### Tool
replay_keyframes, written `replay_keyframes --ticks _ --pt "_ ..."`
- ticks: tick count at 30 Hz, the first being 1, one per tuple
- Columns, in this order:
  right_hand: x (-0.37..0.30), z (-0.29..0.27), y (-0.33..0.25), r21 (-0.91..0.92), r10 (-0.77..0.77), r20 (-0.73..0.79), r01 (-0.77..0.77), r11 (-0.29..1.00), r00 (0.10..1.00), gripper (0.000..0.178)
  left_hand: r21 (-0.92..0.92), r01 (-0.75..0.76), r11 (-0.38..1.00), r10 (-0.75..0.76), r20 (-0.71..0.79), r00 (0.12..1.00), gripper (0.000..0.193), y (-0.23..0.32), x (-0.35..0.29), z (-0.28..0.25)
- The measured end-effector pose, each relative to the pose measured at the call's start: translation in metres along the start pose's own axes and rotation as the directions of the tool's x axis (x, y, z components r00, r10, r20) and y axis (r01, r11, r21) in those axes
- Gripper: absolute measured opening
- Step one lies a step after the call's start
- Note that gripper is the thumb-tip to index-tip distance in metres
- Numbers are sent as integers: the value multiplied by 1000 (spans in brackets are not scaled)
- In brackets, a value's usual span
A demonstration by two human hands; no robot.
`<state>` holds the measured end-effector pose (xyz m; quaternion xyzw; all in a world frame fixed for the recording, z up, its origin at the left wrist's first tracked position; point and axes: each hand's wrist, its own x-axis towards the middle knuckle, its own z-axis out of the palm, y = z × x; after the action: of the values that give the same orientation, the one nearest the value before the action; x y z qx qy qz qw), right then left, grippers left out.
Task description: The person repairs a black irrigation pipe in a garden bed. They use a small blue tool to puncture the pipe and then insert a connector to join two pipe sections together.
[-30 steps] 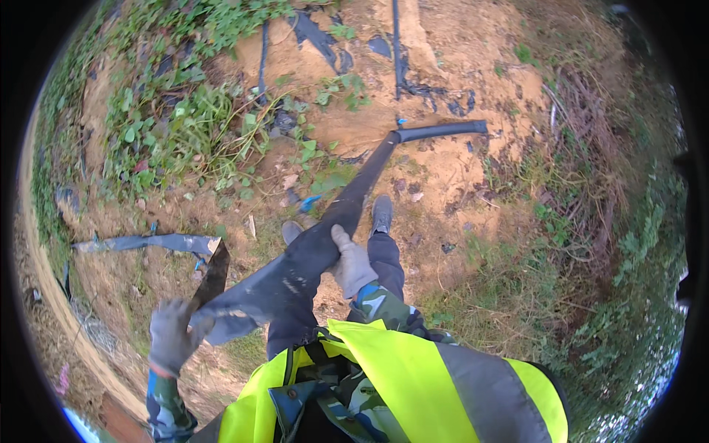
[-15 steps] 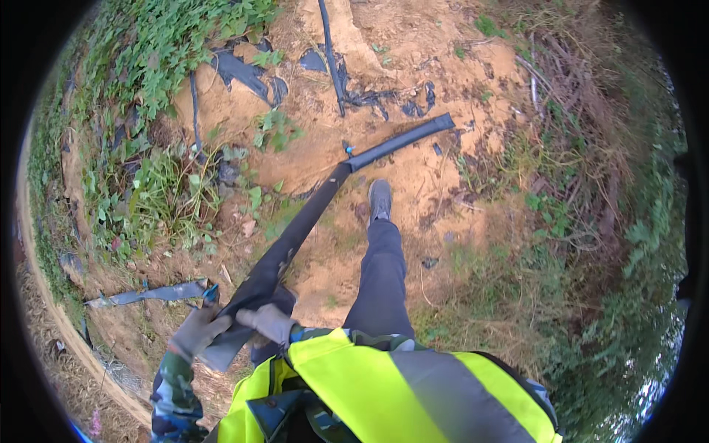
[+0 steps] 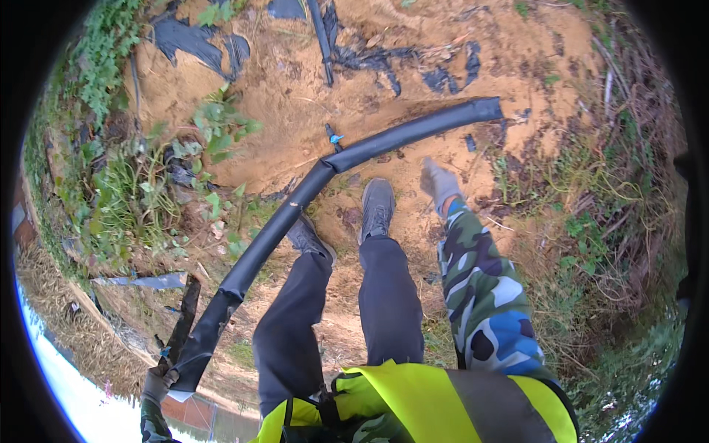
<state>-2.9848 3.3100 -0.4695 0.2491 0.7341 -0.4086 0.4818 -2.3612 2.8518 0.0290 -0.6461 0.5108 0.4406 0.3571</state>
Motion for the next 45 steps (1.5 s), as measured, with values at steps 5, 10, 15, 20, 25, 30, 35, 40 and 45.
replay_keyframes --ticks 5,10,15,20,25,30,35,40,45 --pt "35 86 -14 -837 -711 255 517 177 655 39 161 20 987 -7 -81 997 17 10 60 32" --pt "50 141 -10 -788 -594 616 394 -473 518 37 227 102 969 -88 -69 994 20 10 89 39" --pt "67 172 -2 -739 -532 666 365 -566 523 33 207 140 968 -130 -63 990 17 -3 83 22" --pt "25 171 -23 -815 -563 524 568 -115 639 32 226 176 958 -160 -86 983 12 -9 85 29" --pt "35 226 -41 -518 199 93 -123 846 976 41 82 92 992 -85 -84 993 15 -3 96 45" --pt "72 255 -23 -701 4 133 91 707 991 29 9 65 998 -65 -60 996 10 1 96 43" --pt "51 242 -38 -443 263 85 -200 874 961 29 25 166 986 -164 -65 984 11 -1 103 41" --pt "33 249 -62 -319 287 102 -242 916 953 29 75 115 991 -110 -69 992 13 -4 116 44" --pt "41 252 -65 -289 349 39 -324 901 936 27 4 54 999 -53 -77 996 12 -12 126 39"
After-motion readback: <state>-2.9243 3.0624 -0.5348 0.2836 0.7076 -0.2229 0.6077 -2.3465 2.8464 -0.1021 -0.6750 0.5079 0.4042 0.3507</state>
